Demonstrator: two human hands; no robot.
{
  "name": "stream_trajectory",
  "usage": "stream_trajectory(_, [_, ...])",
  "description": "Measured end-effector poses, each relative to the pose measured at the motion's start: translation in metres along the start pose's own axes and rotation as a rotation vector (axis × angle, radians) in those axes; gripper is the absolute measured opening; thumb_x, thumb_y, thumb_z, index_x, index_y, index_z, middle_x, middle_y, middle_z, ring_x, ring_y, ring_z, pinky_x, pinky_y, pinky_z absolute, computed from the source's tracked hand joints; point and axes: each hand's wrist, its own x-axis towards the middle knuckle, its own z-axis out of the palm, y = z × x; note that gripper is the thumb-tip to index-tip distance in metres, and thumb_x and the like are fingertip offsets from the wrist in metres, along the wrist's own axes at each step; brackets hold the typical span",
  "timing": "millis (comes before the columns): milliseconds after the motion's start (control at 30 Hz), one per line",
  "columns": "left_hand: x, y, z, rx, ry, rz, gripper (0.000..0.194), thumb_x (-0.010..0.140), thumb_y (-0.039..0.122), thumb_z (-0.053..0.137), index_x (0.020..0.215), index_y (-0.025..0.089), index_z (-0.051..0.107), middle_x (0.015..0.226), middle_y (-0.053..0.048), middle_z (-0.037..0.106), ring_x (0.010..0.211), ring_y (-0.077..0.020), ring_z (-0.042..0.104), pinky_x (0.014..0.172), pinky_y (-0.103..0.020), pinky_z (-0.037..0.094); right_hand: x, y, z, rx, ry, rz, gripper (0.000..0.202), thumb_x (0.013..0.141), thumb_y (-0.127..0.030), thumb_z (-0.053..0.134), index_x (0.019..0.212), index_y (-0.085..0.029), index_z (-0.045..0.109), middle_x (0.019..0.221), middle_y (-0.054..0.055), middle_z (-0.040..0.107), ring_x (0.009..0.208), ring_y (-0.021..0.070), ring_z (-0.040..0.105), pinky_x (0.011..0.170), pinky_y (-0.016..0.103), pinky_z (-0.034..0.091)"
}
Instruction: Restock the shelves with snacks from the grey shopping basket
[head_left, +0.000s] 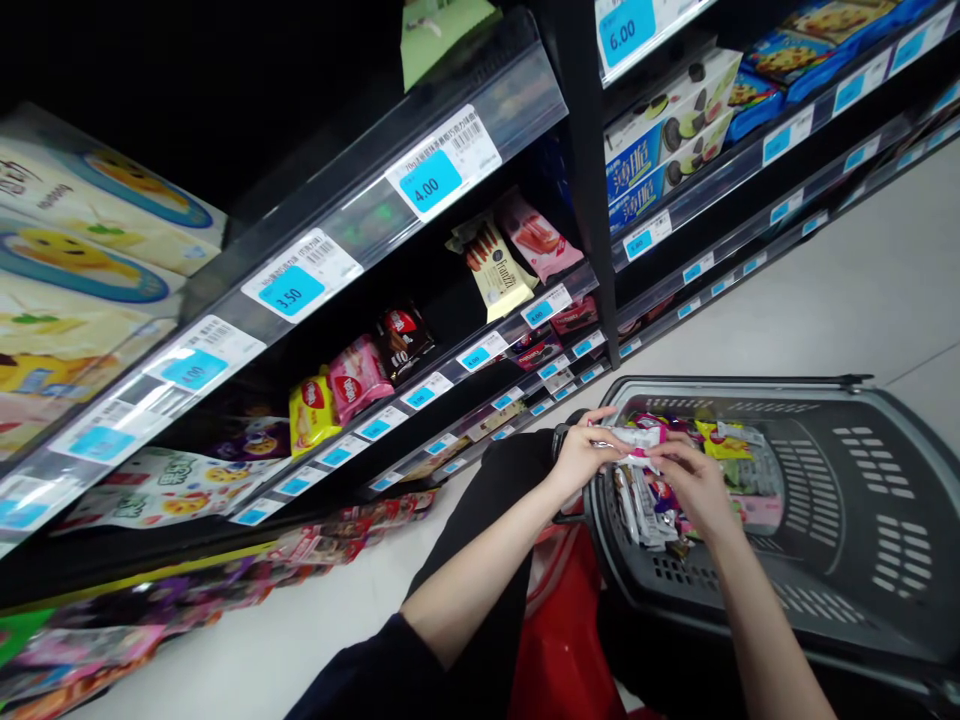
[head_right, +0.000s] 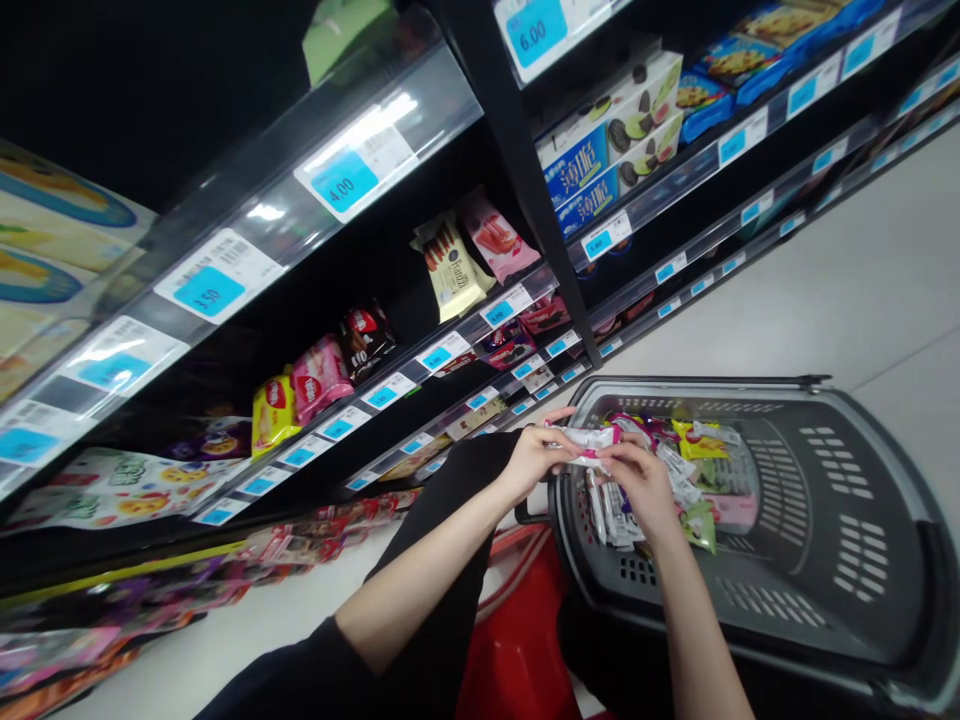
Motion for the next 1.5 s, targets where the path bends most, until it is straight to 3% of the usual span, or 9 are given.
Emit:
stream_trajectory(233, [-0.003, 0.007, -0.002, 0.055, -0.084, 0.192, 0.013, 0.055, 0.020, 0.080, 0.064, 0.017, 0.071, 0.122, -0.008, 0.050, 0.115, -0.0266, 0.045, 0.100, -0.038, 0.032, 0.003, -0.001, 0.002, -0.169, 0.155, -0.041, 0.035, 0.062, -0.040, 0.073, 0.055, -0.019, 0.047, 0.058, -0.004, 0.042, 0.051, 0.0104, 0.044, 0.045, 0.023, 0.044])
stream_trajectory(400, [0.001, 0.007, -0.006, -0.078, 0.005, 0.193, 0.022, 0.063, 0.031, 0.075, 0.070, 0.014, 0.062, 0.113, -0.009, 0.053, 0.107, -0.0242, 0.049, 0.091, -0.037, 0.038, 0.004, -0.002, -0.003, -0.010, 0.222, -0.040, 0.042, 0.057, -0.038, 0.077, 0.080, -0.023, 0.045, 0.075, -0.004, 0.053, 0.057, 0.0132, 0.052, 0.044, 0.023, 0.045])
stream_trajectory(567, [0.003, 0.010, -0.014, 0.000, -0.153, 0.225, 0.022, 0.062, 0.022, 0.076, 0.075, 0.014, 0.061, 0.114, -0.011, 0.054, 0.107, -0.0228, 0.049, 0.090, -0.034, 0.037, 0.004, -0.006, -0.007, -0.049, 0.136, -0.048, 0.053, 0.062, -0.035, 0.074, 0.109, -0.026, 0.050, 0.094, 0.002, 0.058, 0.079, 0.0191, 0.057, 0.058, 0.028, 0.049])
stream_trajectory(667, [0.004, 0.007, -0.016, 0.044, -0.143, 0.249, 0.016, 0.063, 0.019, 0.074, 0.070, 0.014, 0.060, 0.112, -0.011, 0.052, 0.107, -0.0231, 0.048, 0.090, -0.034, 0.037, 0.004, -0.007, -0.008, -0.109, 0.066, -0.066, 0.042, 0.067, -0.036, 0.070, 0.105, -0.025, 0.056, 0.106, 0.003, 0.056, 0.092, 0.0198, 0.055, 0.068, 0.028, 0.049])
stream_trajectory(900, [0.003, 0.008, -0.018, 0.407, -0.105, 0.320, 0.014, 0.065, 0.017, 0.071, 0.066, 0.015, 0.057, 0.100, -0.006, 0.044, 0.100, -0.0204, 0.047, 0.090, -0.032, 0.037, 0.002, -0.006, -0.001, 0.026, 0.027, 0.152, 0.040, 0.063, -0.044, 0.072, 0.087, -0.025, 0.046, 0.064, -0.007, 0.048, 0.042, 0.0109, 0.048, 0.032, 0.020, 0.034])
stream_trajectory(1033, [-0.001, 0.013, -0.018, 0.676, -0.156, 0.360, 0.011, 0.074, 0.023, 0.064, 0.079, 0.017, 0.056, 0.101, -0.004, 0.038, 0.081, -0.0141, 0.048, 0.079, -0.029, 0.043, 0.003, -0.004, -0.002, -0.032, 0.107, 0.061, 0.035, 0.065, -0.042, 0.071, 0.083, -0.023, 0.046, 0.064, -0.006, 0.046, 0.046, 0.0096, 0.046, 0.035, 0.019, 0.038])
stream_trajectory(1200, [-0.005, 0.008, -0.012, 0.831, -0.001, 0.324, 0.015, 0.077, 0.029, 0.060, 0.085, 0.019, 0.053, 0.104, -0.004, 0.036, 0.066, -0.0089, 0.044, 0.068, -0.029, 0.047, 0.001, -0.003, 0.004, -0.120, 0.165, -0.096, 0.030, 0.070, -0.040, 0.067, 0.084, -0.021, 0.048, 0.072, -0.004, 0.052, 0.052, 0.0103, 0.050, 0.042, 0.021, 0.045])
stream_trajectory(1300, [-0.005, 0.007, -0.010, 0.695, 0.074, 0.306, 0.021, 0.072, 0.024, 0.064, 0.088, 0.019, 0.051, 0.105, -0.004, 0.038, 0.076, -0.0124, 0.048, 0.071, -0.030, 0.048, -0.003, -0.001, 0.012, -0.080, 0.194, -0.137, 0.028, 0.073, -0.038, 0.065, 0.085, -0.022, 0.046, 0.091, 0.001, 0.056, 0.062, 0.0133, 0.056, 0.044, 0.023, 0.048])
stream_trajectory(1500, [0.007, 0.011, -0.015, -0.010, -0.043, 0.051, 0.015, 0.073, 0.023, 0.054, 0.086, 0.019, 0.048, 0.094, -0.003, 0.047, 0.091, -0.0163, 0.050, 0.071, -0.029, 0.050, -0.009, 0.003, 0.021, -0.370, 0.175, -0.435, 0.009, 0.082, -0.027, 0.053, 0.083, -0.021, 0.046, 0.101, 0.006, 0.053, 0.086, 0.0192, 0.057, 0.062, 0.030, 0.051])
